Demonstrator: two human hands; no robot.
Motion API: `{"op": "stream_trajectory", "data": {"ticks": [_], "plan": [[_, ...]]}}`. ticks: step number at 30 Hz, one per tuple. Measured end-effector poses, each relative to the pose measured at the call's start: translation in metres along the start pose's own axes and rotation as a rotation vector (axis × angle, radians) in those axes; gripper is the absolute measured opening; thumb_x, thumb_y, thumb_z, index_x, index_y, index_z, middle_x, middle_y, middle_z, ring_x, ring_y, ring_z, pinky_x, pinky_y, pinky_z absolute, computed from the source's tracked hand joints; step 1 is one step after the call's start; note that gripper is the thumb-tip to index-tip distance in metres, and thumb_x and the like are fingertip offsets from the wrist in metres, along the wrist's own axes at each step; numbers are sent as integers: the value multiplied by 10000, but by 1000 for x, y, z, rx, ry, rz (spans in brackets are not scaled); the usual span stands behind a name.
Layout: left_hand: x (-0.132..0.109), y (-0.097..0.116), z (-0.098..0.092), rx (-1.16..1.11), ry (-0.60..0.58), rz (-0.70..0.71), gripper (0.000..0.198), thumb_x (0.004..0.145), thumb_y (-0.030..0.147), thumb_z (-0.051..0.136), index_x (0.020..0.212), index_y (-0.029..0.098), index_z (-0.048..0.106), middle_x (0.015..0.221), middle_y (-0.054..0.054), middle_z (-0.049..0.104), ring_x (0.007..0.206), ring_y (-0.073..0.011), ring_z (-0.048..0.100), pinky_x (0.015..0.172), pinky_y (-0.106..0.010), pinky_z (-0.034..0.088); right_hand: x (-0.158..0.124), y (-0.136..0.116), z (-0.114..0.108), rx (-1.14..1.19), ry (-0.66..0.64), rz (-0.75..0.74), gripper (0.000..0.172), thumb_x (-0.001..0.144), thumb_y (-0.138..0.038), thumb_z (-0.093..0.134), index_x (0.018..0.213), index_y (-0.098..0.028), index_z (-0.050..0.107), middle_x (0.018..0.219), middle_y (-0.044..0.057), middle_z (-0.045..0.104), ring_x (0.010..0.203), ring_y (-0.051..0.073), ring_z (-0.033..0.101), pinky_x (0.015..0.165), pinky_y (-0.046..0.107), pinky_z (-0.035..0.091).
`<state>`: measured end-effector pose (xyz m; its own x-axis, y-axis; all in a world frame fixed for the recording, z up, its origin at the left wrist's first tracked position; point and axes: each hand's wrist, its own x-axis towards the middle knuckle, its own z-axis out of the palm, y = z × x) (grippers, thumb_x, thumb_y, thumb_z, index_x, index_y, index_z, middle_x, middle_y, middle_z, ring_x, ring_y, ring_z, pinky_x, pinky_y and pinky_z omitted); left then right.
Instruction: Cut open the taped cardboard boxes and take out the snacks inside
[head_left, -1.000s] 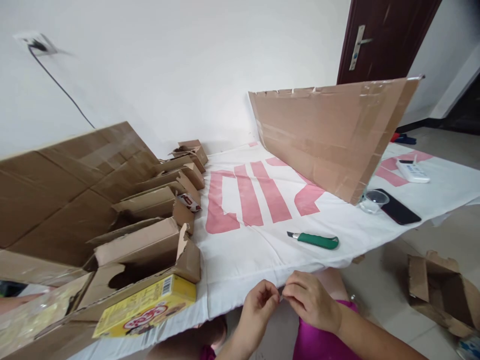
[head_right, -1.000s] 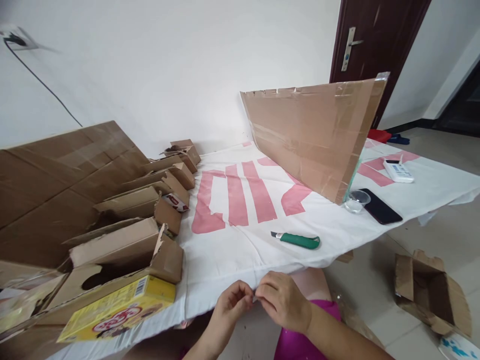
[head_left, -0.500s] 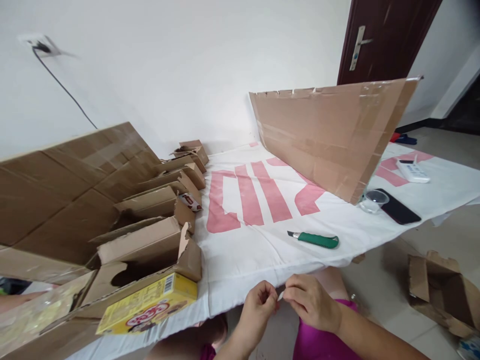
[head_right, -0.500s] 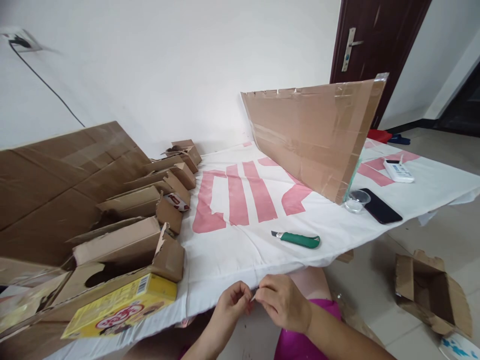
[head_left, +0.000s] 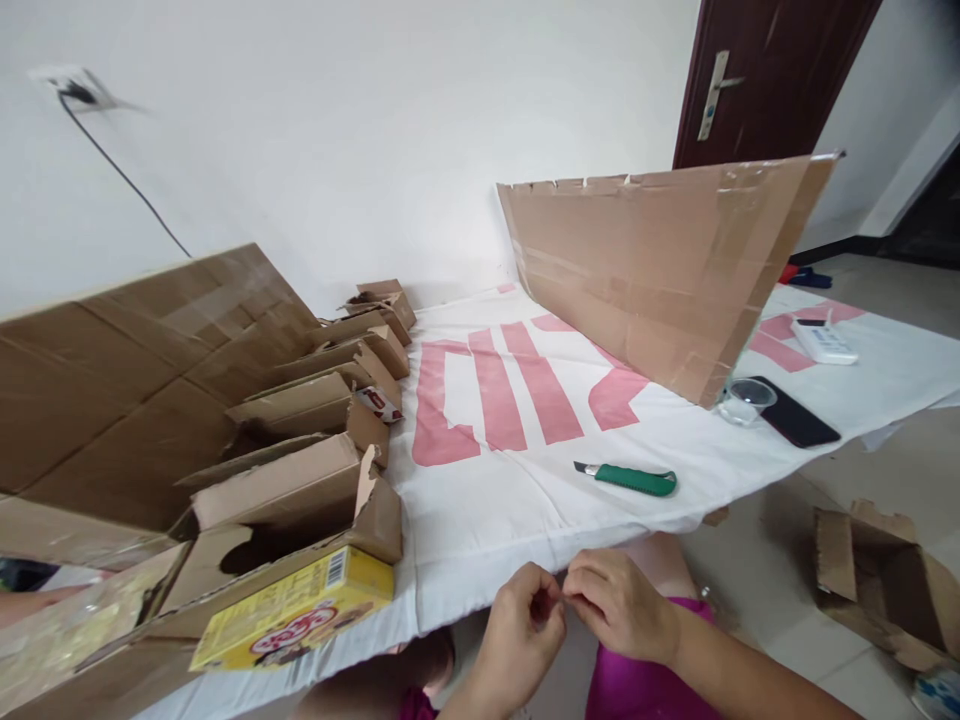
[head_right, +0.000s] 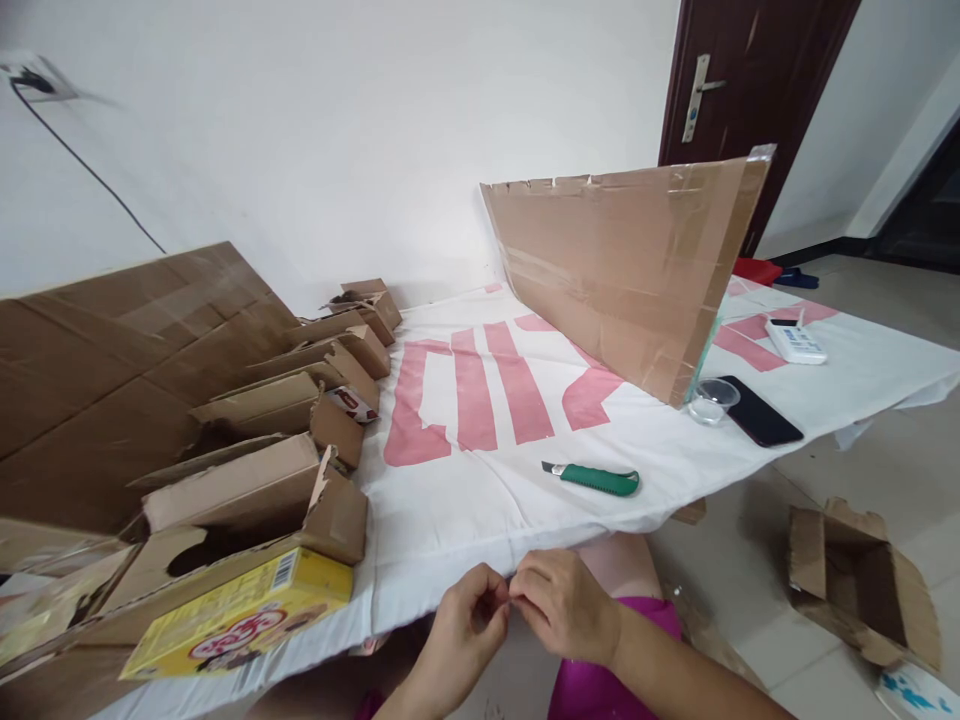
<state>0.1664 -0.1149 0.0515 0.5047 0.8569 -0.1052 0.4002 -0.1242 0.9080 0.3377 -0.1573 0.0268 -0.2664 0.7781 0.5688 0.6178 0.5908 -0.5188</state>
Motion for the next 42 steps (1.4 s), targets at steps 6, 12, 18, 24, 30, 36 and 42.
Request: {"op": "stream_trajectory", "data": {"ticks": [6,12,18,24,30,36,42], "plan": [[4,-5,2,-203,28,-141,99,618,90,584,604,189,591,574,32,529,575,-127,441,559,-242,302,-1,1,0,0,0,-27,156,886,-117,442,823,-206,554,751,21,580,666,145,526,604,260,392],[9,-10,2,-513,-95,-360,48,568,217,585,583,188,550,431,45,500,442,-124,466,510,-254,322,2,1,-4,-39,-20,-109,234,916,-123,378,811,-210,568,720,4,552,612,130,472,567,263,354],[5,-1,0,-705,-114,-500,103,537,222,577,604,185,509,484,63,479,444,-100,506,506,-230,317,4,0,-6,-120,23,-182,283,949,-159,371,760,-202,577,704,0,545,590,120,440,552,260,329],[6,0,3,-770,-80,-517,102,534,205,592,596,176,516,467,53,494,445,-95,495,505,-222,318,-1,5,0,-146,3,-174,258,948,-180,408,751,-202,573,711,-8,531,595,113,428,549,255,317],[9,-3,4,-825,-13,-480,105,555,184,600,581,174,499,508,71,466,469,-78,484,525,-222,342,-3,8,-3,-70,-18,-134,229,931,-139,390,811,-205,574,743,4,548,612,120,458,565,248,359],[14,-16,-4,-863,66,-441,214,617,274,677,633,189,482,547,64,519,516,-94,530,546,-226,357,-27,16,-24,105,110,104,158,936,-140,413,879,-202,546,800,35,593,730,146,564,663,259,450],[15,-22,-3,-869,66,-423,225,629,276,696,655,188,491,554,60,540,532,-93,533,558,-226,358,-137,89,-35,-127,551,677,177,926,-347,432,969,-201,521,877,74,617,841,198,601,763,309,496]]}}
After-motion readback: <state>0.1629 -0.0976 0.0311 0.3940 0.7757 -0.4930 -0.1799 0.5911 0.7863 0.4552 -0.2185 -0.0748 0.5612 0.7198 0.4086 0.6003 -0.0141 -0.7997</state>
